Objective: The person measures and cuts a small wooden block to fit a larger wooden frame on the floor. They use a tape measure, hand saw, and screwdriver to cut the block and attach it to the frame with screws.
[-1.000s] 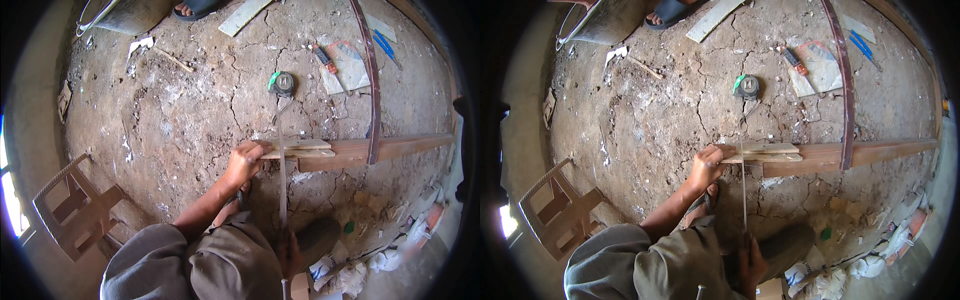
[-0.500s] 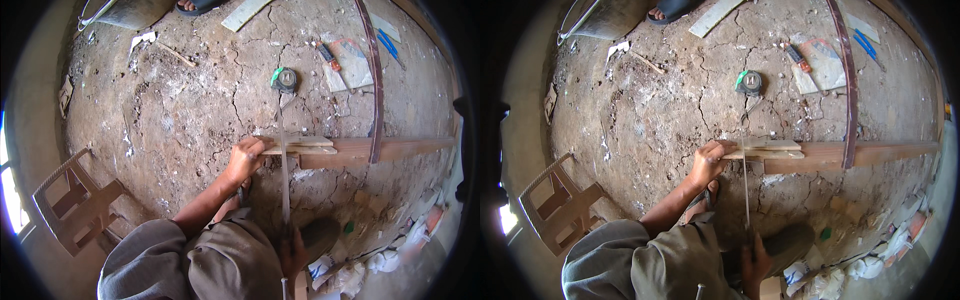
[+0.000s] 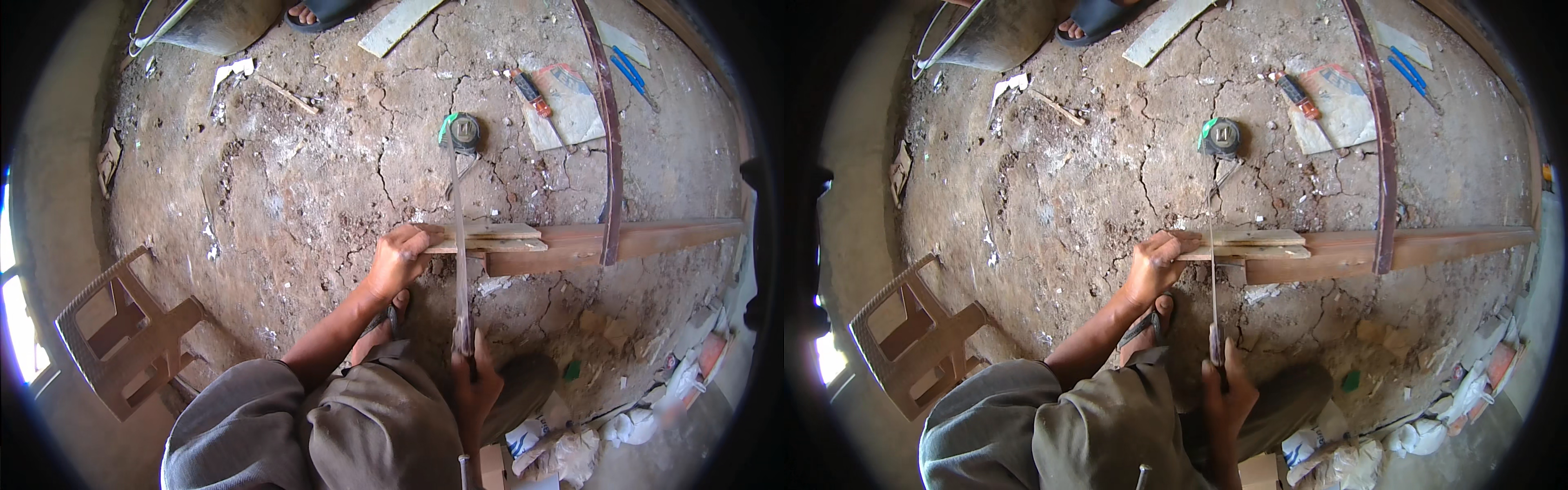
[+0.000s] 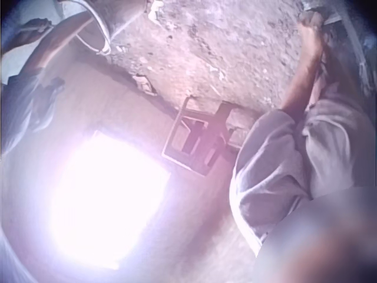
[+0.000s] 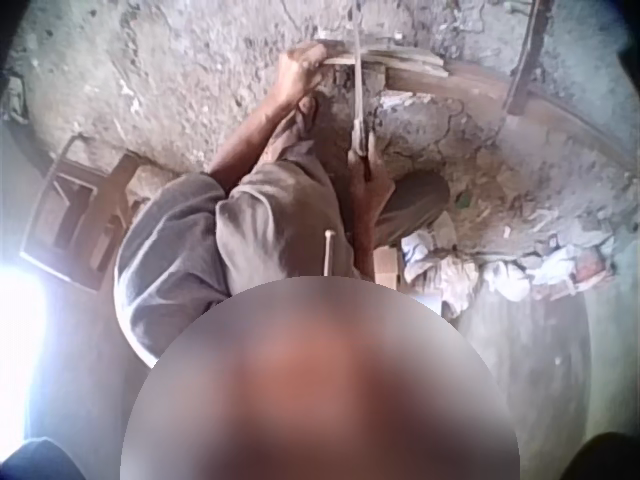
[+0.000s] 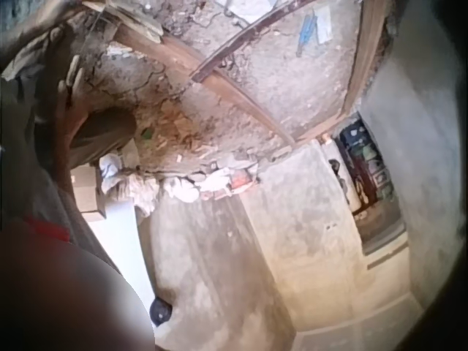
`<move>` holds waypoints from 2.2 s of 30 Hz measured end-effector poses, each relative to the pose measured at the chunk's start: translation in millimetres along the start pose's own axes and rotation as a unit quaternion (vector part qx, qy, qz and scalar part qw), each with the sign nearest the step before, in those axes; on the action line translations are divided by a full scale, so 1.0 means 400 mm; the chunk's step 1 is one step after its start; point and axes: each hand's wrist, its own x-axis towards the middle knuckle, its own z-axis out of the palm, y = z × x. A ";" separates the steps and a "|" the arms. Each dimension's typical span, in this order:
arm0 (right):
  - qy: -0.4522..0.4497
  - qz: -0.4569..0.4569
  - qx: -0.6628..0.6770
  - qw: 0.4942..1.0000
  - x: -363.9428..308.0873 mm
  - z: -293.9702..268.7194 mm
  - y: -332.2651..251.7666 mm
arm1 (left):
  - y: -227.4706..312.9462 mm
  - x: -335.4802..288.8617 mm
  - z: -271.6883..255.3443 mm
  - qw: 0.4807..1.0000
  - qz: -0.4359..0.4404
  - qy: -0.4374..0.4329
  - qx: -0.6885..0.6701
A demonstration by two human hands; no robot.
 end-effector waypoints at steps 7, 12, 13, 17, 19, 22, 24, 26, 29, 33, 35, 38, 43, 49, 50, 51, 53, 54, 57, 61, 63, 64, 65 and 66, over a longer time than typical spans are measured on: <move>-0.007 -0.031 -0.057 0.998 -0.037 -0.018 0.059 | 0.000 -0.011 0.005 1.000 -0.012 -0.003 0.006; -0.004 -0.004 -0.037 0.999 -0.036 -0.016 0.057 | -0.004 -0.010 0.006 1.000 -0.004 0.000 -0.001; -0.007 -0.002 -0.055 0.998 -0.039 -0.017 0.053 | -0.004 -0.011 0.006 1.000 -0.007 -0.003 0.000; 0.018 -0.098 -0.022 0.995 -0.048 -0.014 0.051 | -0.009 -0.010 0.008 1.000 0.006 0.006 0.000; -0.024 -0.012 -0.006 1.000 -0.053 -0.012 0.054 | -0.007 -0.007 0.013 1.000 -0.015 0.017 -0.016; -0.011 -0.001 0.047 0.999 -0.066 -0.013 0.054 | 0.001 0.003 0.017 0.999 -0.016 0.005 0.035; -0.007 -0.001 0.045 0.999 -0.080 -0.019 0.046 | 0.012 0.006 0.016 0.999 -0.014 0.014 0.048; -0.001 -0.057 0.021 0.998 -0.083 -0.022 0.039 | 0.017 0.013 0.013 0.998 -0.006 0.014 0.053; 0.003 -0.067 0.003 0.998 -0.065 -0.017 0.041 | 0.022 0.008 0.012 0.999 -0.020 0.016 0.048; -0.017 -0.013 0.021 1.000 -0.051 -0.004 0.061 | 0.019 -0.003 0.014 0.999 -0.016 0.010 0.048; -0.014 -0.024 0.008 1.000 -0.064 -0.004 0.066 | 0.014 -0.005 0.015 0.999 -0.023 0.018 0.024; 0.019 -0.098 0.019 0.995 -0.068 -0.002 0.061 | 0.006 -0.005 0.017 0.999 0.004 0.022 0.030; 0.011 -0.037 0.001 0.999 0.001 0.017 0.024 | -0.004 -0.017 0.021 1.000 0.001 0.022 0.016; -0.002 -0.020 -0.041 0.999 -0.026 0.015 0.056 | -0.021 -0.018 0.016 1.000 0.010 -0.004 0.007; 0.005 -0.060 -0.020 0.998 -0.034 0.018 0.073 | -0.022 -0.017 0.016 1.000 0.012 0.006 0.009; 0.009 -0.027 -0.029 0.999 -0.046 0.019 0.089 | -0.021 -0.016 0.016 1.000 0.003 0.008 0.003; 0.037 -0.036 -0.001 0.999 -0.051 0.031 0.117 | -0.018 -0.014 0.015 1.000 -0.009 0.009 -0.006; 0.041 -0.041 0.005 0.998 -0.055 0.034 0.125 | -0.016 -0.014 0.014 1.000 -0.006 0.011 -0.003; 0.050 -0.058 0.002 0.997 -0.054 0.038 0.128 | -0.011 -0.016 0.011 1.000 -0.006 0.000 -0.005; 0.026 -0.058 -0.016 0.998 -0.053 0.031 0.107 | -0.011 -0.014 0.010 1.000 -0.001 0.005 -0.010; 0.028 -0.024 -0.001 0.999 -0.051 0.033 0.097 | -0.013 -0.010 0.011 1.000 0.005 0.007 -0.006; 0.034 -0.028 0.011 0.999 -0.050 0.036 0.097 | -0.013 -0.010 0.010 1.000 0.007 0.003 -0.005; 0.036 -0.032 0.023 0.999 -0.050 0.038 0.097 | -0.013 -0.009 0.011 1.000 0.002 0.003 0.000; 0.026 -0.006 0.006 1.000 -0.050 0.042 0.099 | -0.012 -0.012 0.009 1.000 -0.001 -0.001 0.006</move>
